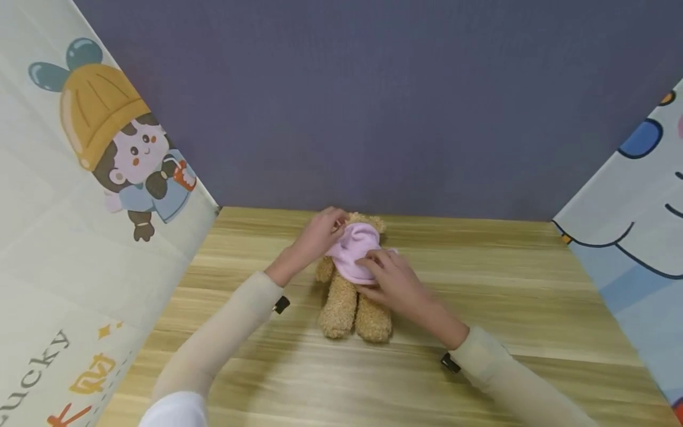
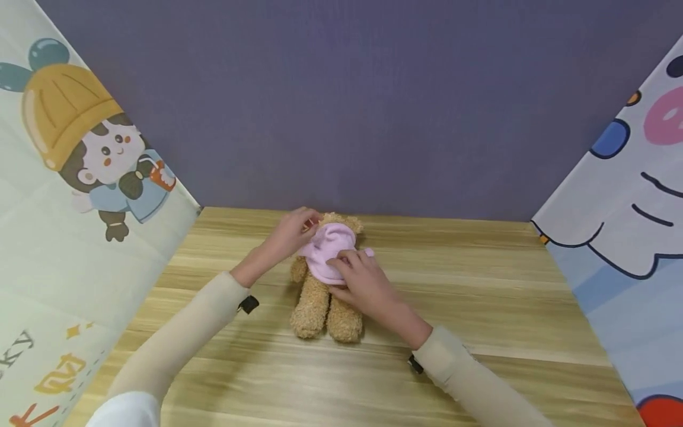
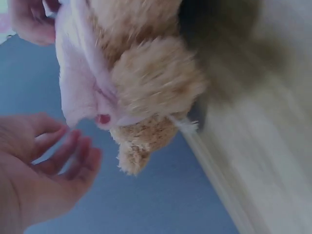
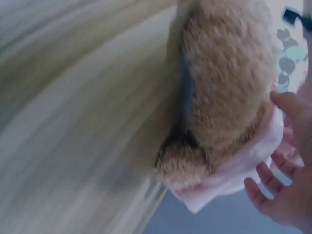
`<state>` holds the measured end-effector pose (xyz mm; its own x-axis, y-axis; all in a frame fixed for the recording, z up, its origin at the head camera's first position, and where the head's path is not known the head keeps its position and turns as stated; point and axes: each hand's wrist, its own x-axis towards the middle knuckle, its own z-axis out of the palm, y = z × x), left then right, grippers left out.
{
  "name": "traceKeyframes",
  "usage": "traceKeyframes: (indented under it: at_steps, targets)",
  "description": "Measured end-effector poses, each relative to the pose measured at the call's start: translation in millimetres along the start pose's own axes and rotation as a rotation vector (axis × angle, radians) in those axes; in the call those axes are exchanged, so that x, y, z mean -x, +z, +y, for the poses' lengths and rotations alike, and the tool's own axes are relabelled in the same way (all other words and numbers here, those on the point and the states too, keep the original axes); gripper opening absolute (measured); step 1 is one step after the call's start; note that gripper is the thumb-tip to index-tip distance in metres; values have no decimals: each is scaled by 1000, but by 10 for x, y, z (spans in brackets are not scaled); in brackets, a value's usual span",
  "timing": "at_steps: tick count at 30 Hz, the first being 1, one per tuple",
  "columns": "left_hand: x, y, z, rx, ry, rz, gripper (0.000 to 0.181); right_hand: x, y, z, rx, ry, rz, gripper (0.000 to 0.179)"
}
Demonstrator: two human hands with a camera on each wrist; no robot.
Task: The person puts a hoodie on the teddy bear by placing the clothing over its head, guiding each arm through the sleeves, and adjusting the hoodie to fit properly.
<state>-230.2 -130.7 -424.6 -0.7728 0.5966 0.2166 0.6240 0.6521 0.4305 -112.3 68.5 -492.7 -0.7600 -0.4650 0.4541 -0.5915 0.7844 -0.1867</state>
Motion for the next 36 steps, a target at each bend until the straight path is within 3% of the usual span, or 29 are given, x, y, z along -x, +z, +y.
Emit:
traceKeyframes:
  at_steps: [4,7,9,13,16,18,22,26,30,33,36]
  targets:
    - [-273,122,-57,-207,-25,-126,19,-8,99,-85,79,3,-7,47]
    - [-367,200,-99,-332,-27,-153,16,6,142,-100,100,-13,16,42]
    - [-372,209,-117,-352,-17,-155,16,24,157,-89,87,-21,30,41]
    - [-253,148,-205,-170,-35,-135,18,90,182,-39,3,-1,49,41]
    - [-92,110,-356,13,-108,-80,19,142,197,4,-53,38,55,42]
    - [26,123,-480,69,-167,-60,21,166,207,30,-63,57,59,42]
    - [251,231,-669,121,-257,-144,24,190,214,54,-46,55,59,43]
    - [368,388,-778,155,-233,-252,24,196,224,77,-43,52,62,43]
    - [331,490,-763,194,-160,-324,31,230,206,172,-101,89,99,44]
    - [287,543,-711,278,-121,-353,39,273,179,277,-168,134,118,47]
    - [263,588,-621,436,-131,-340,39,307,127,378,-258,196,103,48]
